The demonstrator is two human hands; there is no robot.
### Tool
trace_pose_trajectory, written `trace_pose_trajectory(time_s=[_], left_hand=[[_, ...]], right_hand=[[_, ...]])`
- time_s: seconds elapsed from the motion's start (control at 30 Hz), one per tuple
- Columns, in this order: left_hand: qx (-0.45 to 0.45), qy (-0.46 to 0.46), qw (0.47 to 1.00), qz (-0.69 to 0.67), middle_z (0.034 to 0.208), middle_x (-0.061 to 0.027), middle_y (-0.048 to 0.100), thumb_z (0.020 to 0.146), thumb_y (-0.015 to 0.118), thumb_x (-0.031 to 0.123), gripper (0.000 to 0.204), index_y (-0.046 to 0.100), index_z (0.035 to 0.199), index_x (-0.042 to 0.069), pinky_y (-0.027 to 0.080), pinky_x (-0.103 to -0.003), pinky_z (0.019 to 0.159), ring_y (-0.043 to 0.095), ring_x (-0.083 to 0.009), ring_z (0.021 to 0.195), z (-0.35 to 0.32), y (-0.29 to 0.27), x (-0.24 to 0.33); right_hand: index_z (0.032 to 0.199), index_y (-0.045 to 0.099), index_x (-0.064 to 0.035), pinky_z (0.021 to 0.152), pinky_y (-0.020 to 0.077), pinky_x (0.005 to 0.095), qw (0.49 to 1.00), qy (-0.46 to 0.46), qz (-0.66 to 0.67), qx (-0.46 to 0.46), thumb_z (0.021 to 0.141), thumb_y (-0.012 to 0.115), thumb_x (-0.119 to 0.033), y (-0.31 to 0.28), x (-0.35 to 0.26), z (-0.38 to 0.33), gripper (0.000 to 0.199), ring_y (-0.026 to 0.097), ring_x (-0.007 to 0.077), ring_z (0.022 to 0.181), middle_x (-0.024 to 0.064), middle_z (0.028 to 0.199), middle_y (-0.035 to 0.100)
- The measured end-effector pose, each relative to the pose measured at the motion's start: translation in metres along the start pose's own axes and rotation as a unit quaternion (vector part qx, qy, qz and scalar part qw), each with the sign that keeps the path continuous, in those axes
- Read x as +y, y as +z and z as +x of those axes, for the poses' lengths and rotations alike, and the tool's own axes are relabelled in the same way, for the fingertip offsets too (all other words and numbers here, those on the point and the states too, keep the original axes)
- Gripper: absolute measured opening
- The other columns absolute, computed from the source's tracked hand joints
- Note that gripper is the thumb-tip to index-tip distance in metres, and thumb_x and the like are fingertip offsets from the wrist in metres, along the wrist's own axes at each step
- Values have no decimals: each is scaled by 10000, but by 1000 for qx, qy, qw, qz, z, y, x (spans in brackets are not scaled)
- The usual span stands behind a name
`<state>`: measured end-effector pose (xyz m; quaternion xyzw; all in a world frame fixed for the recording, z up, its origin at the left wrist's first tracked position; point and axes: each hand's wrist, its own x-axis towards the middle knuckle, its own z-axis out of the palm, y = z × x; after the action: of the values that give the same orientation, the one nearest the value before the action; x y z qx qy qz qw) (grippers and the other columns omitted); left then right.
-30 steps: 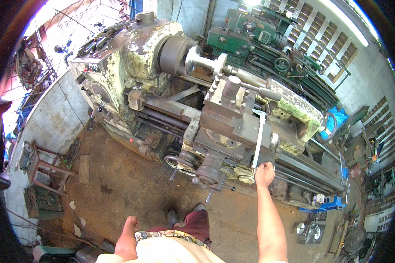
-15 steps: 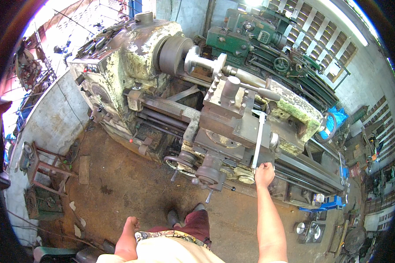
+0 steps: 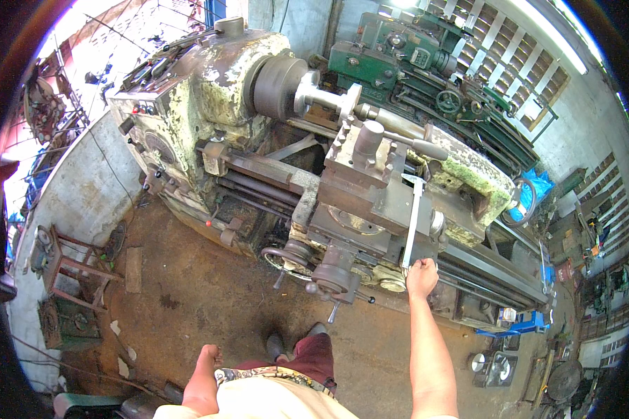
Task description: The person uses a caliper to measure the diameter of a rotating metal workpiece mounted on a lathe. They adjust the caliper, take multiple measurements, and operate the lathe controls between checks.
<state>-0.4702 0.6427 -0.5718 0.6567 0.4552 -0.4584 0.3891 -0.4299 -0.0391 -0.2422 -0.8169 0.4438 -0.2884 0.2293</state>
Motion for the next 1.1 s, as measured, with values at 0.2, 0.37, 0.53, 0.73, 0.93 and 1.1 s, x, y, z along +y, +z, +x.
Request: trace_pose_trajectory(time_s=[0.2,0.37,0.53,0.73,0.93,1.1], left_hand=[[6,19,1000,-10,985,-130,675,963,533,203,227,631,1070,29,548,-524,728,664,-354,828,-9,0,2],[7,17,1000,-4,980,-130,674,970,527,225,241,636,1079,39,552,-517,722,668,-345,823,-10,0,3],[8,7,1000,-5,965,-137,676,983,516,269,274,642,1068,41,555,-507,735,673,-341,839,-2,1,1],[-10,10,1000,-10,945,-147,678,987,518,274,291,642,1049,19,556,-501,727,673,-349,851,14,-1,-2],[-2,8,1000,2,942,-123,674,990,508,276,283,639,1061,35,548,-507,735,673,-337,853,8,0,-2],[9,20,1000,-5,959,-95,673,997,475,270,272,632,1080,63,542,-508,744,674,-315,838,-10,2,-1]], right_hand=[[897,666,1,755,523,418,1000,2,-10,1,867,656,-139,1,1,1,143,699,375,832,209,862,703],[903,667,1,756,524,421,1000,1,-2,0,868,654,-139,3,5,2,145,701,372,833,210,864,704],[905,669,3,761,524,422,1000,10,15,1,865,649,-133,3,5,2,143,703,369,835,211,863,705],[904,673,3,770,524,424,1000,11,4,-3,860,653,-133,1,1,1,144,703,372,848,217,880,709],[902,673,-8,771,521,442,1000,13,12,-7,863,653,-146,4,7,3,145,693,392,856,217,883,706],[866,659,2,710,514,404,1000,-19,-9,22,871,652,-143,9,13,5,145,687,315,734,183,774,690]])
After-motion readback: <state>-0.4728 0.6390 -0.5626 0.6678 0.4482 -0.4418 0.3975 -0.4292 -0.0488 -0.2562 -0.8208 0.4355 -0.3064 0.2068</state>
